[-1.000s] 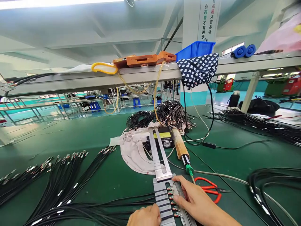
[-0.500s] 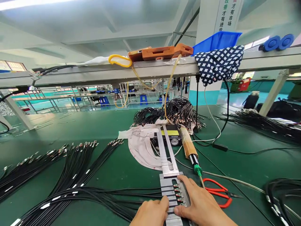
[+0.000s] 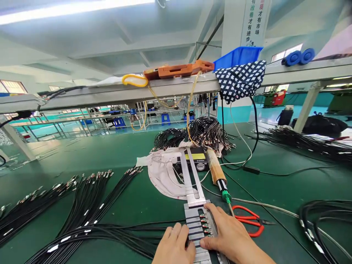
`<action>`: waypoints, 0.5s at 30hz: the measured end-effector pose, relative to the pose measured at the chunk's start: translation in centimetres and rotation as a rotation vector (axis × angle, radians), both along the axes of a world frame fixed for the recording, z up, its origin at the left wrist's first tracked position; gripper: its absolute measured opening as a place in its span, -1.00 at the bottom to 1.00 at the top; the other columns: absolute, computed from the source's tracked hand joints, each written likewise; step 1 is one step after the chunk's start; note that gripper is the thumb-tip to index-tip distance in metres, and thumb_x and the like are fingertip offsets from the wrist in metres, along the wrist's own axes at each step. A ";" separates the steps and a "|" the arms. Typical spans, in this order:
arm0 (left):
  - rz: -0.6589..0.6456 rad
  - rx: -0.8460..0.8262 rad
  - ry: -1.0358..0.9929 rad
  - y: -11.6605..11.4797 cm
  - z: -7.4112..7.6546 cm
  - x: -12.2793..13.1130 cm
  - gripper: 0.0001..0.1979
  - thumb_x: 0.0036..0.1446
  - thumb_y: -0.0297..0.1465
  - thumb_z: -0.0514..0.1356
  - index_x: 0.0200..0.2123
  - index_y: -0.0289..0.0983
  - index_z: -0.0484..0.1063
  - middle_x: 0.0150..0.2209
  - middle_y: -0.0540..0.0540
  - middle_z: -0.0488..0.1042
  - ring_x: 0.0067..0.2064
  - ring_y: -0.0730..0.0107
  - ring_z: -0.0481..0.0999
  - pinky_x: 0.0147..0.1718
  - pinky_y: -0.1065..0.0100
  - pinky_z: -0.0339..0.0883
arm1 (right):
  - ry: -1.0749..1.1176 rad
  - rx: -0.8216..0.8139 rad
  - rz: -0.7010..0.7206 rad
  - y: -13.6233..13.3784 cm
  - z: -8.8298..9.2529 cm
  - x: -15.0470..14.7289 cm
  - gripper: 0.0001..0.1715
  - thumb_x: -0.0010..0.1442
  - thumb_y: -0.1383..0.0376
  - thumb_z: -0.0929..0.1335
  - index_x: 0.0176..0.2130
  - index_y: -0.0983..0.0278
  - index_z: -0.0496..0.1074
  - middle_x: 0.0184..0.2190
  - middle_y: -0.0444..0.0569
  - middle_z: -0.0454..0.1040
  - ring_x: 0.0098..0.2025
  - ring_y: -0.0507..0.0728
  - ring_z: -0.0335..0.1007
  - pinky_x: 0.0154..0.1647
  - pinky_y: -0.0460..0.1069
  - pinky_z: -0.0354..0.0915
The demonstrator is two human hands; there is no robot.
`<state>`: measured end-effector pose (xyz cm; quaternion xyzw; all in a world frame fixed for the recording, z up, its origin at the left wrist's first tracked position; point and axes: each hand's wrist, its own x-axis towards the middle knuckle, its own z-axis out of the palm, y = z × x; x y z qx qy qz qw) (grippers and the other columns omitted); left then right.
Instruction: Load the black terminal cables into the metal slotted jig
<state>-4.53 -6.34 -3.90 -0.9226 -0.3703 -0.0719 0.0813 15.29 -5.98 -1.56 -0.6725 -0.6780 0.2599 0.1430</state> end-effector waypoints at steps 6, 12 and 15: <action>0.232 -0.503 0.203 1.2 -0.5 -1.1 -0.74 -0.01 -0.61 0.30 -0.27 -0.17 0.57 -0.27 -0.04 0.49 -0.23 0.23 0.49 -0.25 0.38 0.32 | 0.086 0.077 0.031 -0.1 -0.4 0.9 -0.16 -0.09 0.31 0.47 0.18 0.28 0.26 0.01 0.10 0.46 -0.04 0.31 0.42 -0.05 0.13 0.24; 0.236 -0.726 0.011 2.0 0.6 -1.5 -0.82 -0.08 -0.58 0.34 -0.42 -0.18 0.56 -0.39 0.05 0.41 -0.29 0.37 0.42 -0.32 0.47 0.19 | 0.125 0.044 0.049 0.3 -0.2 1.4 -0.17 -0.11 0.25 0.48 0.15 0.21 0.29 0.04 0.06 0.46 -0.01 0.31 0.40 -0.04 0.11 0.23; 0.183 -0.679 -0.045 1.7 1.1 -1.3 -0.86 -0.02 -0.58 0.30 -0.44 -0.22 0.52 -0.37 0.04 0.42 -0.29 0.37 0.39 -0.21 0.44 0.20 | 0.165 0.069 0.065 0.4 -0.2 1.6 -0.22 -0.12 0.25 0.49 0.12 0.19 0.33 0.02 0.03 0.48 -0.02 0.30 0.40 -0.05 0.10 0.23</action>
